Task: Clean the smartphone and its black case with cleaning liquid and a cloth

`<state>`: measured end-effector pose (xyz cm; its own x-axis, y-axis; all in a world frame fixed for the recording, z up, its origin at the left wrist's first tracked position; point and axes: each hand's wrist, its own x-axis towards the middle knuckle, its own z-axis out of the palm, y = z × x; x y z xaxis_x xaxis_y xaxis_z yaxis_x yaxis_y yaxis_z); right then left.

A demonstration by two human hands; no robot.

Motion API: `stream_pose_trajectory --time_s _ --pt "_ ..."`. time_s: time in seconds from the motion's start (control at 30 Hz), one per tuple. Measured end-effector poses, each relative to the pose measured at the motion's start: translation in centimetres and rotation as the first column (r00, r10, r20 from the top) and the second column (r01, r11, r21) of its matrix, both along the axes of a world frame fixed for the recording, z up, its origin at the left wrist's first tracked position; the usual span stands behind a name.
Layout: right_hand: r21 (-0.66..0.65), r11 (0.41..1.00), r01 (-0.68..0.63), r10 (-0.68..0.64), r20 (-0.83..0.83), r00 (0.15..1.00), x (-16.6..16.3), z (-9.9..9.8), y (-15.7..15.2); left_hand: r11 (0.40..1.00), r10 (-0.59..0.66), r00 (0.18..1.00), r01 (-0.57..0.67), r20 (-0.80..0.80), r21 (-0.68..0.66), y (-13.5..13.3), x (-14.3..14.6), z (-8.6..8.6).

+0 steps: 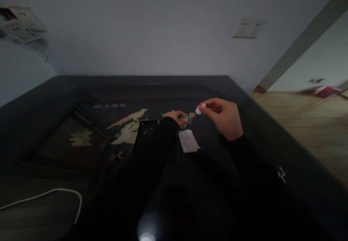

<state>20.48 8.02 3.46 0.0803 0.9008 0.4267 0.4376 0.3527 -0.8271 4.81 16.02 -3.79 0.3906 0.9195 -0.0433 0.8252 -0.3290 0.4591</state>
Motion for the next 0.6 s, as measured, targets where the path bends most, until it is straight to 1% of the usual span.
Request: stream_pose_trajectory --time_s 0.07,0.1,0.17,0.27,0.4,0.53,0.6 --pt "0.088 0.995 0.045 -0.047 0.028 0.998 -0.3 0.8 1.1 1.0 0.003 1.0 -0.003 0.011 0.0 0.1 0.0 -0.2" --pt "0.111 0.993 0.049 -0.055 0.054 0.997 -0.6 0.9 1.6 1.0 0.008 1.0 -0.008 0.015 -0.001 0.1 0.0 -0.3" --pt "0.116 0.993 0.035 -0.048 0.103 0.993 -1.1 0.6 2.5 1.0 0.02 1.0 -0.02 0.023 -0.008 0.2 0.1 -0.3" --pt "0.106 0.994 0.037 -0.053 0.151 0.987 -1.7 -0.4 3.5 0.999 0.029 0.999 -0.029 0.036 -0.022 0.2 0.1 -0.4" --pt "0.043 0.996 0.08 -0.089 0.278 0.956 -1.9 -2.2 4.5 0.999 0.039 0.998 -0.038 0.044 -0.018 0.3 0.1 -0.4" --pt "-0.058 0.997 0.06 -0.031 0.405 0.914 -1.9 -4.2 5.0 0.999 0.047 0.997 -0.047 0.059 -0.001 0.3 0.2 -0.7" --pt "-0.093 0.994 0.052 -0.003 0.468 0.884 -2.0 -4.8 4.8 0.999 0.053 0.996 -0.054 0.072 0.008 0.3 0.2 -0.9"
